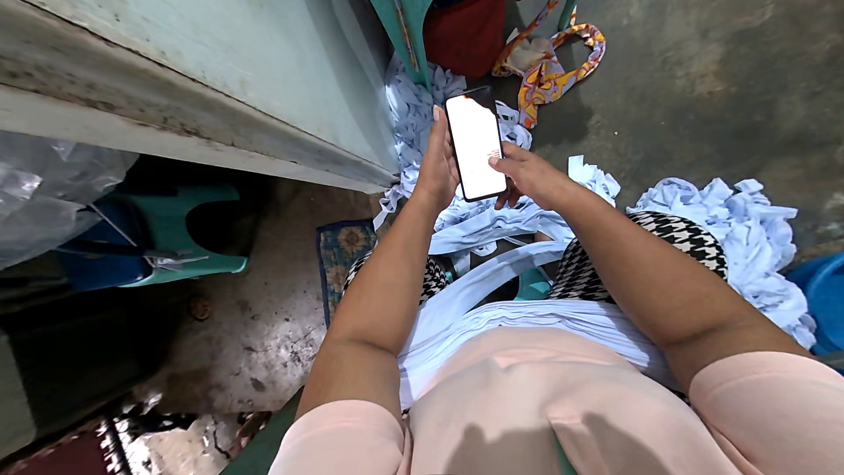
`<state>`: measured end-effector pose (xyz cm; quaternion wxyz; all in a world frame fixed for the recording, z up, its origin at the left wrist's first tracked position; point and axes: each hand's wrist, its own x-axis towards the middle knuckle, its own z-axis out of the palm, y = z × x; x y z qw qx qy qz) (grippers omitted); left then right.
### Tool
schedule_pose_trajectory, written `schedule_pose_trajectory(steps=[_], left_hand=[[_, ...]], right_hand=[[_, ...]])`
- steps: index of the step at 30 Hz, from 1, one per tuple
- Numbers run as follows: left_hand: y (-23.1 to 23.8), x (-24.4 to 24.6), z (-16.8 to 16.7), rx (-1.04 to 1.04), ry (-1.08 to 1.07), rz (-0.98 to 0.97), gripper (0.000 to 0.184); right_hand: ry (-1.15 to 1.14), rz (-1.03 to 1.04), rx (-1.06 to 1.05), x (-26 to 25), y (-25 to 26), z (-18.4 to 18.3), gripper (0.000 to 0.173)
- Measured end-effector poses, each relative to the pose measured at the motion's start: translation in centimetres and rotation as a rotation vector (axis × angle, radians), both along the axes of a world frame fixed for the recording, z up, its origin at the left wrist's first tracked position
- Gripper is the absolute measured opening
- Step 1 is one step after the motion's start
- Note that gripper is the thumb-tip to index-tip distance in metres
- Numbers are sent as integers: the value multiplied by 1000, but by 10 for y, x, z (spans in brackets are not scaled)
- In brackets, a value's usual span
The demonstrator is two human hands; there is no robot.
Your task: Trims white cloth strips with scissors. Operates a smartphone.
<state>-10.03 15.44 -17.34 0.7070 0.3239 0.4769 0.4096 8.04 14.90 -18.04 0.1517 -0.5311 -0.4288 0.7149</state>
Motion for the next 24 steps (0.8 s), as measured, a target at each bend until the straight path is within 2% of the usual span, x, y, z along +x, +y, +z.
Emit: schedule_pose_trajectory(steps=[2,5,10,17,24], left_hand=[[0,0,0,-7,-8,2,83],[0,0,0,-3,-7,-1,84],[-1,0,1,0,-9,-1,83],[-2,2,1,-4,16,14,82],[-6,5,0,2,46,-62,84]], right_hand=[[11,1,-5,0,0,-1,32],[0,20,7,0,1,0,40],[-8,20,17,0,0,0,42],[11,29,29,1,1,1,38],[56,-54,75,4,1,0,36]])
